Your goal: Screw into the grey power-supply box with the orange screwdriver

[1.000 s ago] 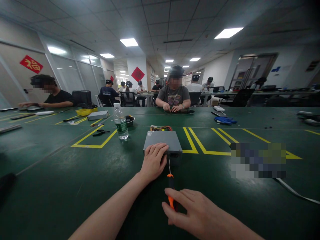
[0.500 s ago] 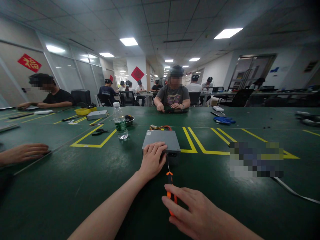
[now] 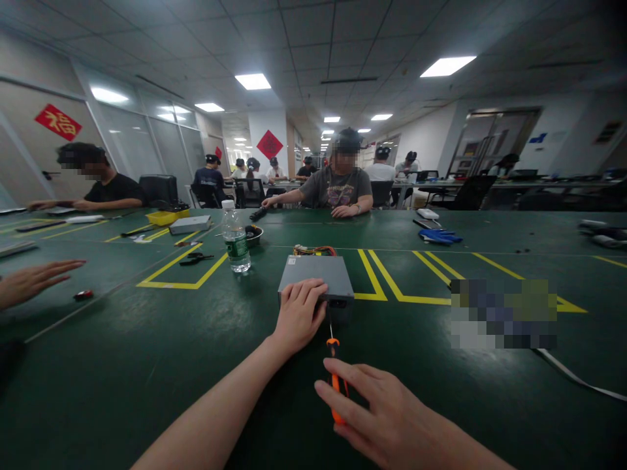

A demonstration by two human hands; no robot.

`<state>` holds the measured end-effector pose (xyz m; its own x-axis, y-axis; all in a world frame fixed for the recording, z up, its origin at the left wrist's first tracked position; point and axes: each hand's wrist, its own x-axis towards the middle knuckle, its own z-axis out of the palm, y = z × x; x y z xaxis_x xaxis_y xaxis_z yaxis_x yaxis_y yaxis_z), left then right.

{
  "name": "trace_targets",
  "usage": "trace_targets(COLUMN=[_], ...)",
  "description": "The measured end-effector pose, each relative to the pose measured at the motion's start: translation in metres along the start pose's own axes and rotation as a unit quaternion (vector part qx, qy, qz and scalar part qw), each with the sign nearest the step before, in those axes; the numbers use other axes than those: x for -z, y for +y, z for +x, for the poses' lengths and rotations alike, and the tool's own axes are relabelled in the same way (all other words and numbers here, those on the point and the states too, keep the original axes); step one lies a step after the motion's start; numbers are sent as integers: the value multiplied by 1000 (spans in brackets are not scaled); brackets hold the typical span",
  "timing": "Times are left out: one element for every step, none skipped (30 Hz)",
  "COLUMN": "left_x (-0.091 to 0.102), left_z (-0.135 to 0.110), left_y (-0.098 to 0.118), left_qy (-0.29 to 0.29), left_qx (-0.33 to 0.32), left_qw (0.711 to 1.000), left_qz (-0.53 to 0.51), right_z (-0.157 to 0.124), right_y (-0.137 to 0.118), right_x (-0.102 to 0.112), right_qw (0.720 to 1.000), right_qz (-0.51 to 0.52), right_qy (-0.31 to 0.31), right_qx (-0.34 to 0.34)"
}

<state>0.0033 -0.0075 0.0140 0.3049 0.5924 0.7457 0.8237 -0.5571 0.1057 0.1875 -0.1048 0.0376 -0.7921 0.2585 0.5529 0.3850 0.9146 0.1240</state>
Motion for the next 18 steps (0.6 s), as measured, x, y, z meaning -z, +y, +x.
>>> trace_targets(left_x=[0, 0, 0, 0, 0, 0, 0, 0, 0, 0, 0, 0, 1, 1, 1, 1, 1, 1], left_z=[0, 0, 0, 0, 0, 0, 0, 0, 0, 0, 0, 0, 0, 0, 0, 0, 0, 0], left_y=[0, 0, 0, 0, 0, 0, 0, 0, 0, 0, 0, 0, 0, 0, 0, 0, 1, 1], left_qy=[2, 3, 5, 7, 7, 8, 8, 7, 7, 5, 4, 3, 3, 4, 6, 8, 9, 10], left_qx=[0, 0, 0, -1, -2, -2, -3, -3, -2, -2, -2, -2, -2, -3, -4, -4, -5, -5], left_qw=[1000, 1000, 1000, 1000, 1000, 1000, 1000, 1000, 1000, 1000, 1000, 1000, 1000, 1000, 1000, 1000, 1000, 1000], left_qz=[2, 4, 6, 7, 7, 7, 7, 7, 7, 6, 5, 4, 5, 6, 8, 10, 11, 11], right_z=[0, -1, -2, -3, -4, -5, -5, -5, -5, -4, -3, -2, -1, -1, -1, -2, -3, -4], right_y=[0, 1, 1, 2, 2, 3, 3, 3, 3, 2, 2, 1, 1, 1, 1, 1, 1, 1], right_x=[0, -1, -3, -5, -6, -7, -8, -8, -7, -5, -3, -2, -1, 0, 0, -1, -3, -5], right_qw=[1000, 1000, 1000, 1000, 1000, 1000, 1000, 1000, 1000, 1000, 1000, 1000, 1000, 1000, 1000, 1000, 1000, 1000], right_qz=[-4, -7, -7, -5, -2, 2, 7, 13, 19, 22, 21, 17, 11, 4, -2, -5, -6, -5], right_qy=[-3, 0, 4, 9, 14, 17, 18, 17, 13, 8, -1, -10, -16, -18, -14, -4, 6, 14], right_qx=[4, 9, 11, 11, 10, 7, 2, -3, -7, -10, -11, -9, -5, -1, 2, 5, 5, 4])
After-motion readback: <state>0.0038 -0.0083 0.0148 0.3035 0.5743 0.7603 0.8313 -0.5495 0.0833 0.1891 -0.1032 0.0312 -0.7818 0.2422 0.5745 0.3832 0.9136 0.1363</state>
